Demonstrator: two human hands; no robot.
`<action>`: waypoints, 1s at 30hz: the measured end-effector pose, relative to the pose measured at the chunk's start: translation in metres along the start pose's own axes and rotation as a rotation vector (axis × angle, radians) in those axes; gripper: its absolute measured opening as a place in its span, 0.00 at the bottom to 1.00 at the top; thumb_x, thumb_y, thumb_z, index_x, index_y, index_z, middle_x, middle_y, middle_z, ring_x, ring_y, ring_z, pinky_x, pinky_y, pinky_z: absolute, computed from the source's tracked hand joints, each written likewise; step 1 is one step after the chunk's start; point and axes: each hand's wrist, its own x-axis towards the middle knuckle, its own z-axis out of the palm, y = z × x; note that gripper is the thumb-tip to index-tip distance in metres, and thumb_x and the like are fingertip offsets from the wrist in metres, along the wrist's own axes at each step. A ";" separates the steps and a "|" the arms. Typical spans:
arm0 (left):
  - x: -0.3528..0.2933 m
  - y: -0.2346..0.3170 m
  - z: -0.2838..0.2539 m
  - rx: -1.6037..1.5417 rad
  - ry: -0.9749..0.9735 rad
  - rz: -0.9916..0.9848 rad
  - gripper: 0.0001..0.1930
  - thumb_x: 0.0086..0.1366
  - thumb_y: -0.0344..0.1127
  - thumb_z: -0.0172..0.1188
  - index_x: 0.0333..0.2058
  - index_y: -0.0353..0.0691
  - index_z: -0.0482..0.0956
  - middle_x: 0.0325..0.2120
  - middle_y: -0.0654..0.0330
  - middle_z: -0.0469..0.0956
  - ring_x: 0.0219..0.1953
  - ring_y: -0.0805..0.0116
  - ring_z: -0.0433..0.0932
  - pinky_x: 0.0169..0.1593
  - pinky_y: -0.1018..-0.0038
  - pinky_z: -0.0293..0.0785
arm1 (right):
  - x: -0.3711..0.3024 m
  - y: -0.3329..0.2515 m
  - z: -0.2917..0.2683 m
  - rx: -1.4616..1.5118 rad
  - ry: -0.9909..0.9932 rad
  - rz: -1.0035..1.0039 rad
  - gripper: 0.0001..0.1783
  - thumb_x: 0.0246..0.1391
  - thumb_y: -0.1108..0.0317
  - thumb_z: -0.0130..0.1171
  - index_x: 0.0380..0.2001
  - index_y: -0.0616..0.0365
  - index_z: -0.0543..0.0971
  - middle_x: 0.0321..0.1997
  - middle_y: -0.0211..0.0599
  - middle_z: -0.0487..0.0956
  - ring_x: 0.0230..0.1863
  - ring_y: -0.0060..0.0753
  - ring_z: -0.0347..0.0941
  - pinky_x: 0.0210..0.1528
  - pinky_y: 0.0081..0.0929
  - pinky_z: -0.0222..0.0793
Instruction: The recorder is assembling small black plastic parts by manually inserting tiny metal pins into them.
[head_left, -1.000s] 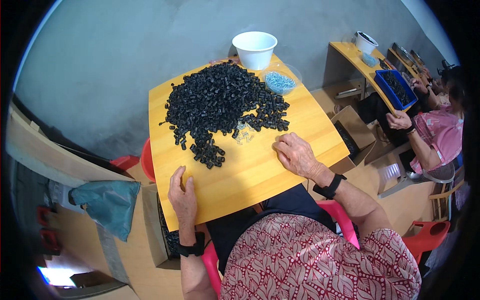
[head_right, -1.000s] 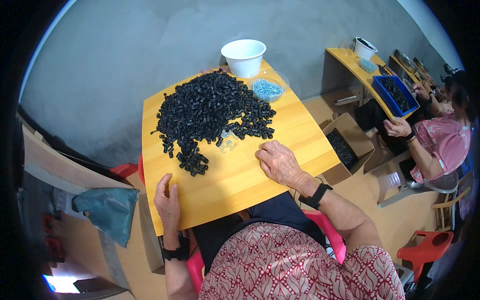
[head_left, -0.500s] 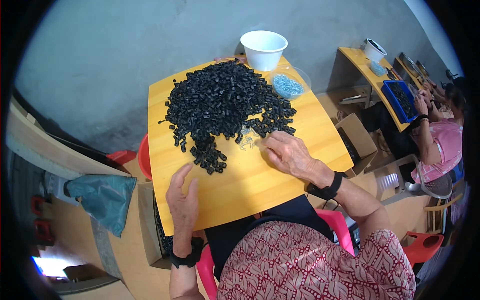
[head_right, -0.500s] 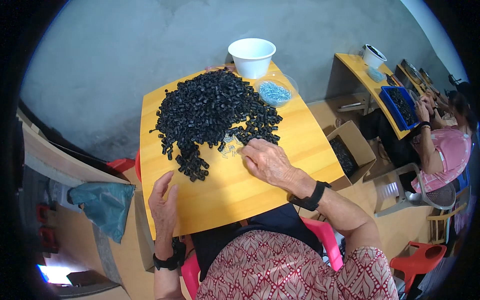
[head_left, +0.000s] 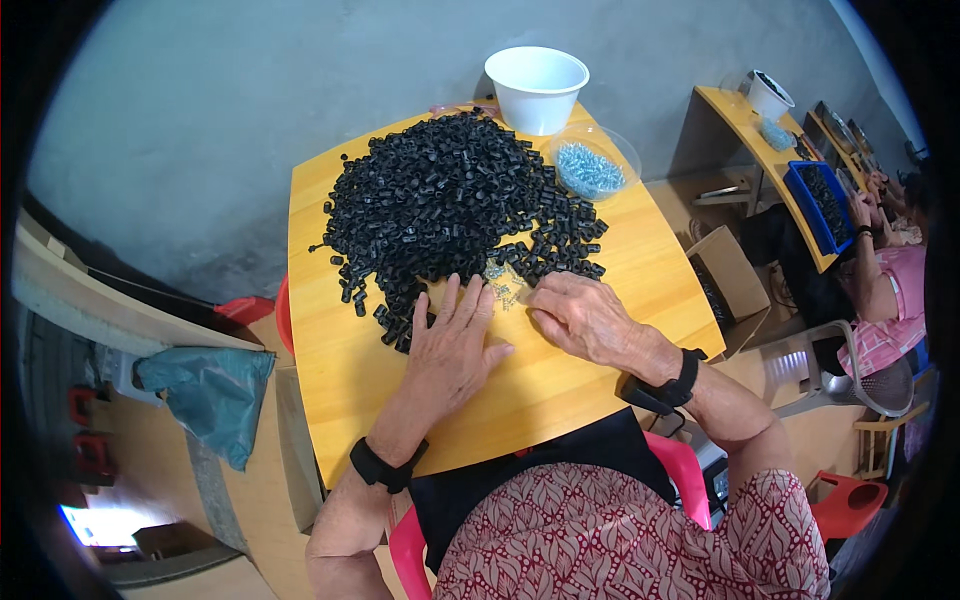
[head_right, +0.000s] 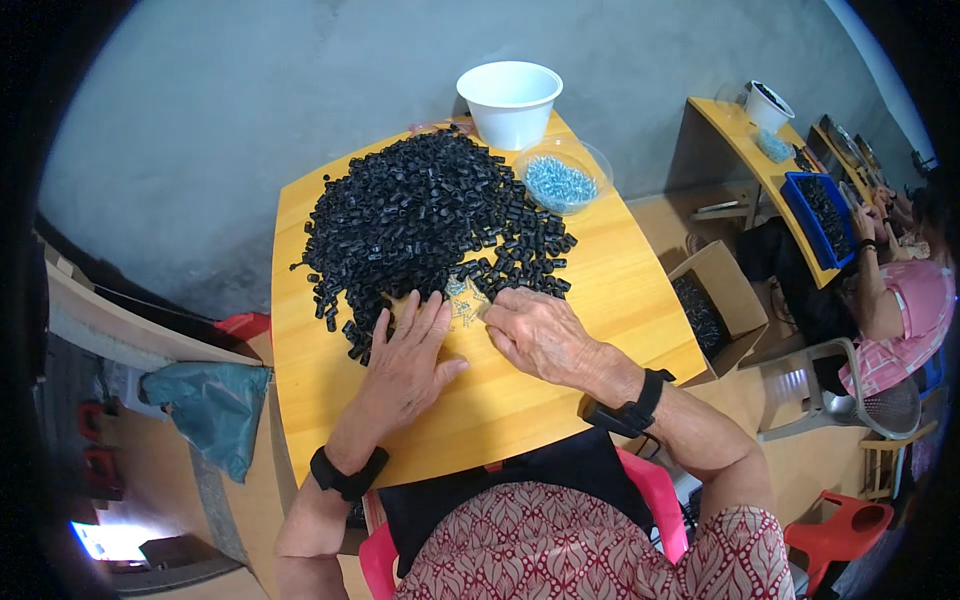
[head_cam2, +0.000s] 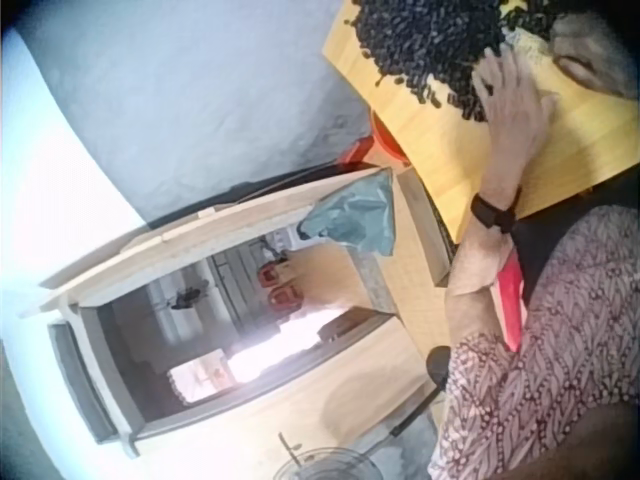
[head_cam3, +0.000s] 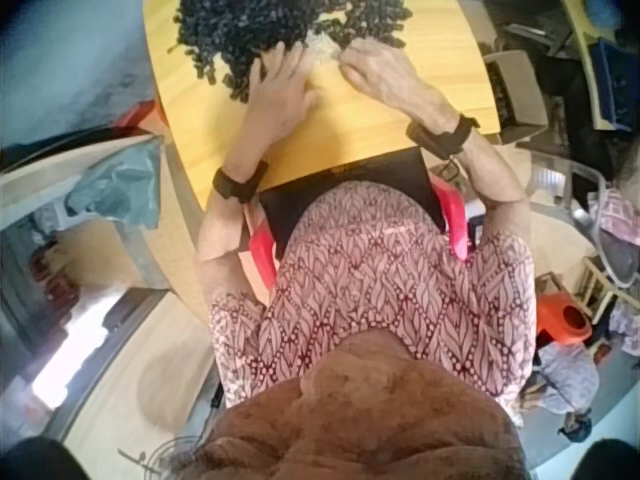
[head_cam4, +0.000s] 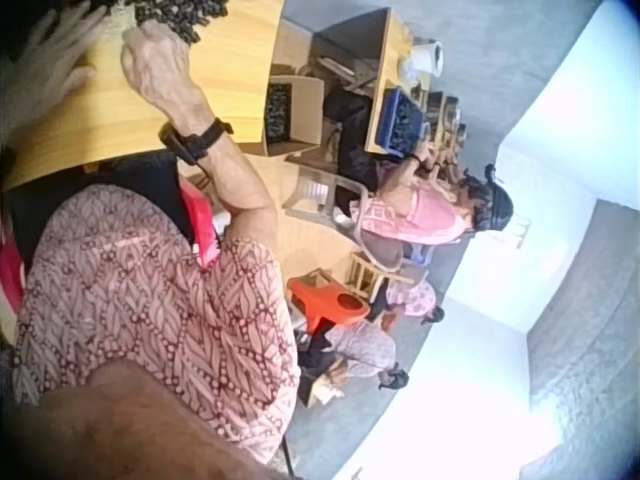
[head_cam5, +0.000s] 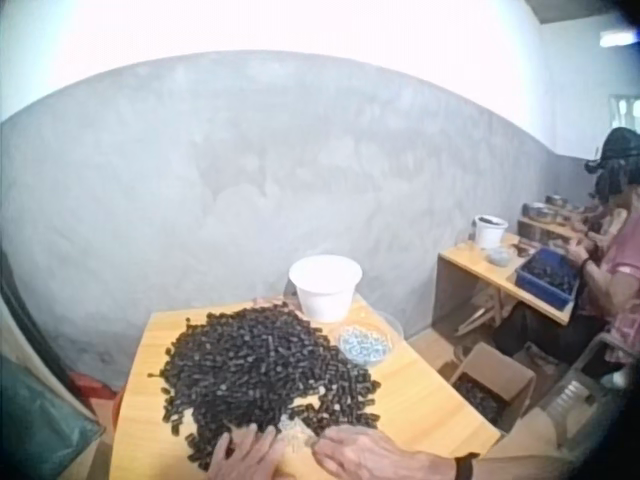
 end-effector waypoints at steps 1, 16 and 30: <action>0.000 -0.001 0.000 0.011 -0.019 -0.013 0.38 0.64 0.52 0.60 0.65 0.34 0.63 0.68 0.50 0.59 0.71 0.48 0.54 0.68 0.41 0.49 | -0.001 0.000 -0.001 0.013 -0.007 0.003 0.09 0.54 0.72 0.59 0.39 0.60 0.79 0.32 0.40 0.74 0.37 0.45 0.76 0.40 0.39 0.74; 0.014 -0.012 -0.026 -0.346 0.129 -0.193 0.26 0.66 0.39 0.61 0.61 0.36 0.71 0.60 0.52 0.72 0.67 0.51 0.64 0.67 0.57 0.58 | 0.035 0.005 -0.019 -0.039 -0.027 -0.042 0.05 0.54 0.70 0.59 0.31 0.61 0.77 0.31 0.41 0.74 0.37 0.46 0.77 0.38 0.41 0.75; 0.011 -0.042 -0.024 -1.686 0.549 -0.492 0.16 0.74 0.33 0.51 0.56 0.34 0.73 0.49 0.53 0.80 0.52 0.64 0.79 0.59 0.70 0.73 | 0.043 -0.005 0.009 -0.060 -0.080 -0.029 0.07 0.52 0.73 0.61 0.35 0.60 0.81 0.30 0.38 0.76 0.34 0.43 0.76 0.36 0.37 0.74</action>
